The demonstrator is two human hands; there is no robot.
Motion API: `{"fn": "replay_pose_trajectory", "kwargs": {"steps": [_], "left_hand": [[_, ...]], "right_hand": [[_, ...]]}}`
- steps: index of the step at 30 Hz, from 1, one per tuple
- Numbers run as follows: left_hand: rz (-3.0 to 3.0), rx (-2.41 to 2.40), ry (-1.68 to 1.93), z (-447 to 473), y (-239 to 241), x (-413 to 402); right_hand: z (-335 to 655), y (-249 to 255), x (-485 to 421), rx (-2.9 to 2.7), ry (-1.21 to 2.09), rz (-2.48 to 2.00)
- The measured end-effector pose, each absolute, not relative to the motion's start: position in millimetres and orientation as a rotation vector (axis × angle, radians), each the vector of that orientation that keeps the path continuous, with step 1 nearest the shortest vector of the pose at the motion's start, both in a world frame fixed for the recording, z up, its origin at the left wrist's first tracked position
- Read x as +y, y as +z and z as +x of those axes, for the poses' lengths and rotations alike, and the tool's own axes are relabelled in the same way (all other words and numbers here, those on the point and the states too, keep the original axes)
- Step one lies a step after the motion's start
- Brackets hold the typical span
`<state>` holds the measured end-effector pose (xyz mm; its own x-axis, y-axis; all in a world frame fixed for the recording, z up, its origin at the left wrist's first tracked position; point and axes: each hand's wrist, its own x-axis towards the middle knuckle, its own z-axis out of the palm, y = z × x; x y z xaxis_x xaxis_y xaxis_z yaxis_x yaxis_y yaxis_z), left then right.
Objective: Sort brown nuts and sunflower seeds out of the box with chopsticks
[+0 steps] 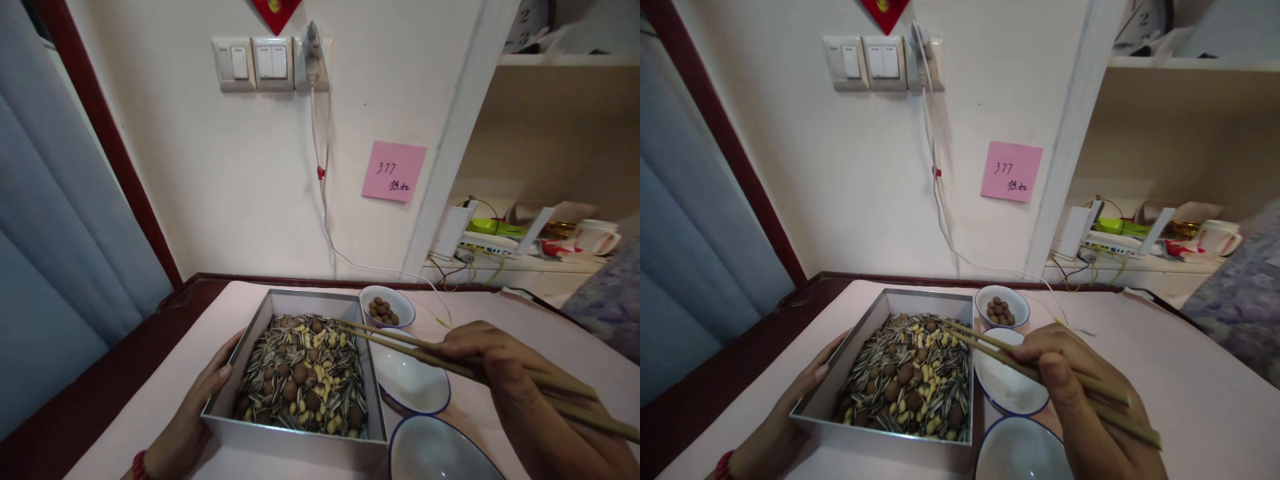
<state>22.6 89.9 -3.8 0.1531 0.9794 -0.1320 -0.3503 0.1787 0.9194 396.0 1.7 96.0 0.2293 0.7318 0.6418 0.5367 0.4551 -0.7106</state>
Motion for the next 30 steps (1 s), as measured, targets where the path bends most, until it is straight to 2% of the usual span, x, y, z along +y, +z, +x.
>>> {"fn": "replay_pose_trajectory", "kwargs": {"steps": [8,17,25,30], "left_hand": [[0.881,0.949,1.199,29,4,86],[0.87,0.902,1.185,22,-6,90],[0.865,0.874,1.174,27,0,89],[0.919,0.893,1.174,23,-3,89]], "right_hand": [[385,101,5,-1.775,0.466,-1.244],[363,92,9,-1.801,0.66,-1.209],[369,94,6,-1.87,0.7,-1.233],[385,96,4,-1.905,0.457,-1.253]]}}
